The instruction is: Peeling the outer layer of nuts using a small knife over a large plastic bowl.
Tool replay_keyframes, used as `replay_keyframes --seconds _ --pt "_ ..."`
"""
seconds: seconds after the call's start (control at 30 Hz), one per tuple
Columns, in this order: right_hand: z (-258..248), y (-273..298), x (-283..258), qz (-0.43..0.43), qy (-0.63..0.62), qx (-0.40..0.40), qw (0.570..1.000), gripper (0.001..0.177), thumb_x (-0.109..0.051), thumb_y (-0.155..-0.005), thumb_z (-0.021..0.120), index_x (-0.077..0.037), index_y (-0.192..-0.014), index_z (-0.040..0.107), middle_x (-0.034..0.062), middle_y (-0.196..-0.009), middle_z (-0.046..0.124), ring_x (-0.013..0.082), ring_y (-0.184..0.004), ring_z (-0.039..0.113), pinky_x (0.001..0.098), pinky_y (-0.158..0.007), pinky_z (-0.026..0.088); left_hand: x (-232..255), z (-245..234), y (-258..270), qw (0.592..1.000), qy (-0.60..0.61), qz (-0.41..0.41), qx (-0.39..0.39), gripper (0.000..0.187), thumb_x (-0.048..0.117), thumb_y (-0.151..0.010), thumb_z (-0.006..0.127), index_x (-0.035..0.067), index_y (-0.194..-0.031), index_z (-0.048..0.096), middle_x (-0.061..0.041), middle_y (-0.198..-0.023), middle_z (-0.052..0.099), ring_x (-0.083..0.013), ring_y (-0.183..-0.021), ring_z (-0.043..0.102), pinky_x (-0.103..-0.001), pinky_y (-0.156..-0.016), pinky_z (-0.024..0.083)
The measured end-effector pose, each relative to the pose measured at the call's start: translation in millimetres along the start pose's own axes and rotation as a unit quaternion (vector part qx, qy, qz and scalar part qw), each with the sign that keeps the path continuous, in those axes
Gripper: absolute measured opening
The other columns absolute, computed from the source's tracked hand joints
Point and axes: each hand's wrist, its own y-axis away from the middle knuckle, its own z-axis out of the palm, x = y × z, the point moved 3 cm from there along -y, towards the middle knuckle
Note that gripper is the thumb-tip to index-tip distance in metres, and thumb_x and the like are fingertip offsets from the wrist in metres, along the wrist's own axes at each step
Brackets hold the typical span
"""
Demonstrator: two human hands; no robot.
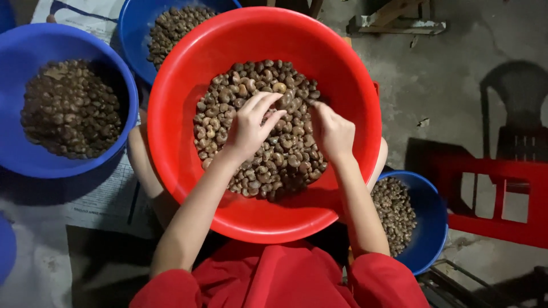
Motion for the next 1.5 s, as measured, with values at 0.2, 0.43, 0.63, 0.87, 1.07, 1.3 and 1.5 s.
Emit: replay_keyframes --seconds 0.2,0.43,0.63,0.87,1.07,1.3,1.5 --pt "-3.4 4.3 -0.2 0.013 -0.062 -0.019 0.998 0.015 -0.022 -0.105 0.060 -0.022 -0.117 0.069 0.0004 -0.081 0.072 0.0243 -0.073 0.074 0.0366 -0.062 0.056 17.9 1.0 -1.3 0.974 0.192 -0.118 -0.022 0.029 0.014 -0.099 0.074 0.000 -0.124 0.068 -0.014 -0.108 0.069 -0.0261 -0.095 0.072 -0.031 -0.063 0.064" --pt "0.1 8.9 -3.3 0.019 -0.086 -0.013 0.996 0.012 -0.021 -0.102 0.067 -0.019 -0.113 0.068 0.0001 -0.082 0.074 0.0244 -0.073 0.074 0.0347 -0.064 0.057 24.0 7.4 6.4 0.894 0.365 -0.254 -0.053 0.031 0.017 -0.106 0.063 -0.003 -0.128 0.064 -0.015 -0.110 0.067 -0.0242 -0.095 0.072 -0.034 -0.063 0.068" --pt "2.9 9.5 -6.7 0.029 -0.098 -0.020 0.995 0.012 -0.020 -0.101 0.066 -0.018 -0.113 0.069 0.0009 -0.075 0.071 0.0252 -0.068 0.073 0.0382 -0.060 0.057 20.5 9.2 6.5 0.873 0.380 -0.297 -0.066 0.042 0.026 -0.107 0.059 -0.006 -0.133 0.060 -0.020 -0.110 0.069 -0.0231 -0.093 0.071 -0.031 -0.057 0.066" --pt "4.3 12.4 -8.5 0.030 -0.127 -0.014 0.991 0.012 -0.018 -0.103 0.065 -0.017 -0.114 0.069 0.0019 -0.075 0.071 0.0266 -0.070 0.073 0.0376 -0.061 0.057 8.1 21.7 15.7 0.850 0.397 -0.339 -0.069 0.045 0.032 -0.110 0.051 -0.005 -0.135 0.058 -0.021 -0.105 0.070 -0.0207 -0.087 0.069 -0.028 -0.050 0.064" --pt "1.6 5.9 -16.5 0.004 -0.129 -0.011 0.992 0.010 -0.014 -0.102 0.064 -0.012 -0.111 0.068 0.0053 -0.072 0.069 0.0292 -0.066 0.072 0.0394 -0.056 0.057 0.0 24.5 17.1 0.889 0.333 -0.289 -0.122 0.040 0.030 -0.113 0.041 -0.004 -0.126 0.058 -0.019 -0.094 0.066 -0.0202 -0.071 0.067 -0.026 -0.041 0.057" --pt "6.1 8.8 -15.5 -0.007 -0.131 -0.008 0.991 0.011 -0.015 -0.102 0.066 -0.011 -0.111 0.069 0.0048 -0.075 0.072 0.0278 -0.068 0.073 0.0378 -0.057 0.058 -2.4 33.5 21.2 0.857 0.378 -0.326 -0.130 0.036 0.032 -0.112 0.040 0.002 -0.122 0.055 -0.012 -0.077 0.063 -0.0137 -0.052 0.061 -0.021 -0.032 0.051" --pt "3.1 9.5 -15.3 0.023 -0.148 -0.007 0.989 0.007 -0.016 -0.103 0.064 -0.016 -0.109 0.068 0.0023 -0.070 0.068 0.0268 -0.066 0.072 0.0344 -0.059 0.057 -0.5 30.9 16.0 0.810 0.456 -0.348 -0.117 0.035 0.040 -0.113 0.034 0.011 -0.110 0.053 -0.001 -0.077 0.048 -0.0094 -0.048 0.054 -0.019 -0.032 0.043"
